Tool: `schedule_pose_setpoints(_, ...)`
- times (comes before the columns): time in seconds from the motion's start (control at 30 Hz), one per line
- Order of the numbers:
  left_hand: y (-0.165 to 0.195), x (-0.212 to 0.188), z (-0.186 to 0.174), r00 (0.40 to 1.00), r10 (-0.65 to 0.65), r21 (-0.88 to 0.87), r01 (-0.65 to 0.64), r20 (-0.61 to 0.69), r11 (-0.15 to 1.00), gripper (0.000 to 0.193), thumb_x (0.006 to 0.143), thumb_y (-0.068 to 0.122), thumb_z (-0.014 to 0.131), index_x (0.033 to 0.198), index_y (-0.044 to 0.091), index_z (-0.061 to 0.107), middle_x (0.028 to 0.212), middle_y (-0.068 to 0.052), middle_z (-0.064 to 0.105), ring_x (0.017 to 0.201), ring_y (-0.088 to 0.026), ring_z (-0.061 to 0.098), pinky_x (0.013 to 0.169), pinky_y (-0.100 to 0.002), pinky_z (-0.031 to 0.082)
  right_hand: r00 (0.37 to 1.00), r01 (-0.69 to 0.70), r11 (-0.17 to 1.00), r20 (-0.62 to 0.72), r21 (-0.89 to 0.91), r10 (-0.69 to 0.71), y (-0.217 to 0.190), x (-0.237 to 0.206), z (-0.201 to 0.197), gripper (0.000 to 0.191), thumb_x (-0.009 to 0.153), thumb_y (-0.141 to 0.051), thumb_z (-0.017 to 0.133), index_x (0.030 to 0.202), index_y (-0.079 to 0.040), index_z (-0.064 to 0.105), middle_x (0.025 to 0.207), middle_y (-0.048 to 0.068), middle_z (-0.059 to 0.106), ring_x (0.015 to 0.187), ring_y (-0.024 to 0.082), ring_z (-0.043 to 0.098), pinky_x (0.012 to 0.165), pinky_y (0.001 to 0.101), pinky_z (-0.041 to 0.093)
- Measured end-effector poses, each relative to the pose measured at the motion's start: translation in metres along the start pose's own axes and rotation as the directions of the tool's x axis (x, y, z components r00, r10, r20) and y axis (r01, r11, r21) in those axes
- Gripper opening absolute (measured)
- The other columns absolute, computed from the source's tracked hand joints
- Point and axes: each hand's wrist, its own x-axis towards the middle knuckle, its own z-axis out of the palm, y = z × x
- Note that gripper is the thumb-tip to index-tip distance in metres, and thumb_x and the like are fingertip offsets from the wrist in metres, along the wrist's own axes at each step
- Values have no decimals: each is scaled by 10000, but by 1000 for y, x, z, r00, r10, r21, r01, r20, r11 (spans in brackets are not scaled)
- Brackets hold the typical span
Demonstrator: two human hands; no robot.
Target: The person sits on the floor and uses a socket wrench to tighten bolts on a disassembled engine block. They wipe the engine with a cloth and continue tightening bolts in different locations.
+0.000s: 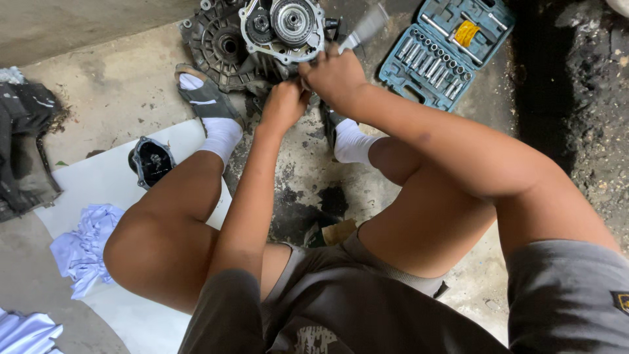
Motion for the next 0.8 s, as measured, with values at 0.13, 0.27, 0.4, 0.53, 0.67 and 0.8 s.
schedule_pose_setpoints(0.13,-3,1,5,995,65,-26,-68,-78,997,147,889,85,698,960,-44,708,969,-272,714,869,-489,670,757,-550,536,999,-7,997,-32,-71,5,1,0,12,325,860,-154,725,1129,-7,620,1079,210,728,1075,355,716,793,426,586)
schedule_pose_setpoints(0.27,-6,5,11,997,18,29,-16,-72,999,116,923,95,709,933,-21,716,960,-278,705,896,-465,688,802,-527,556,904,-316,854,404,413,139,4,1,14,500,824,-65,724,1273,79,556,1127,251,699,1038,399,708,837,484,582)
schedule_pose_setpoints(0.4,-4,6,14,994,82,74,-77,-67,994,169,766,62,743,895,-42,710,941,-280,713,858,-471,692,758,-522,560,749,-660,311,634,684,194,0,3,12,521,780,-104,736,1228,88,552,1049,215,712,901,345,751,794,481,631)
schedule_pose_setpoints(0.53,-5,7,9,997,56,34,-54,-61,998,133,831,88,756,896,-26,732,918,-270,717,848,-464,704,767,-515,568,825,-498,654,542,570,157,1,1,11,699,792,-116,759,1366,63,403,972,245,704,894,376,714,763,464,588)
schedule_pose_setpoints(0.67,-6,6,9,1000,-11,68,11,-3,998,199,880,153,773,896,-39,722,905,-278,709,830,-455,709,757,-509,572,986,-46,989,167,141,22,7,-8,15,465,906,-146,692,1329,-73,513,1005,211,727,933,371,731,820,514,560)
schedule_pose_setpoints(0.8,-8,5,12,1000,-6,34,6,-13,999,197,893,152,759,881,-42,727,908,-274,717,830,-466,699,755,-519,564,993,100,984,-47,-147,-108,9,-8,21,415,836,-190,720,1210,-108,561,1034,178,732,1017,323,730,1032,533,476)
